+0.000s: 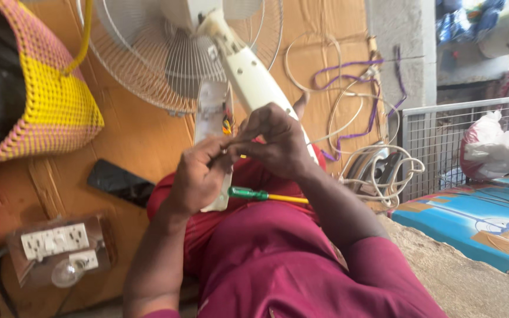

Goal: The person repairs an electric fan. They handle the fan body, remove and manipulate the speed-control switch assembly and its wires by hand, work on the internal components while seated, and reattach parts of the fan housing.

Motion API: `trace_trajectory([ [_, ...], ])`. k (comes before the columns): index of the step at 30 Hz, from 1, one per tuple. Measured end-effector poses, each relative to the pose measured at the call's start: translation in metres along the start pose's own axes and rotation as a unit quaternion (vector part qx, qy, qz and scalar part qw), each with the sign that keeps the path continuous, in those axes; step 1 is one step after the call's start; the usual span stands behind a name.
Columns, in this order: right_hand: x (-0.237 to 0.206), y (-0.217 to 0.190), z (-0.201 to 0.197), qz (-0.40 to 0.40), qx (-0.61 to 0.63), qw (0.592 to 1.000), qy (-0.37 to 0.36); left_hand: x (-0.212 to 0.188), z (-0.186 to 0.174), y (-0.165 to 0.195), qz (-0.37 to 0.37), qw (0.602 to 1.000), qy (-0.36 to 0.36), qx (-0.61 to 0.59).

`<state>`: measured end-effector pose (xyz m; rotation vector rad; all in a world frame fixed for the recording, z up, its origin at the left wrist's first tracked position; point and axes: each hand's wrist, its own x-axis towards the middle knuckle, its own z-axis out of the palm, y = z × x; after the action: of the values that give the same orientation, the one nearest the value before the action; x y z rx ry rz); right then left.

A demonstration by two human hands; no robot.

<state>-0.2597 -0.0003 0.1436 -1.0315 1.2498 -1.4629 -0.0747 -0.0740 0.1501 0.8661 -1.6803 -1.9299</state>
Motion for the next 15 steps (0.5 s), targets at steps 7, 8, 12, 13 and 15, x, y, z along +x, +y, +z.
trace_trajectory([
  [7,-0.001,0.003,0.002,-0.014,0.029,0.999,0.016,0.003,0.004,-0.007,0.086,0.983,0.096,0.132],
  [8,-0.001,0.003,0.001,-0.014,0.037,0.999,0.021,0.004,0.005,-0.008,0.085,0.987,0.095,0.094],
  [12,-0.001,0.001,-0.005,-0.008,0.151,0.986,0.066,0.003,0.006,-0.008,0.086,0.989,0.118,-0.005],
  [13,0.0,0.0,-0.007,-0.008,0.198,0.977,0.083,0.003,0.006,-0.006,0.091,0.987,0.13,-0.016],
  [15,-0.001,0.001,-0.012,0.073,0.16,0.984,0.035,0.007,0.006,-0.004,0.094,0.985,0.141,-0.012],
])
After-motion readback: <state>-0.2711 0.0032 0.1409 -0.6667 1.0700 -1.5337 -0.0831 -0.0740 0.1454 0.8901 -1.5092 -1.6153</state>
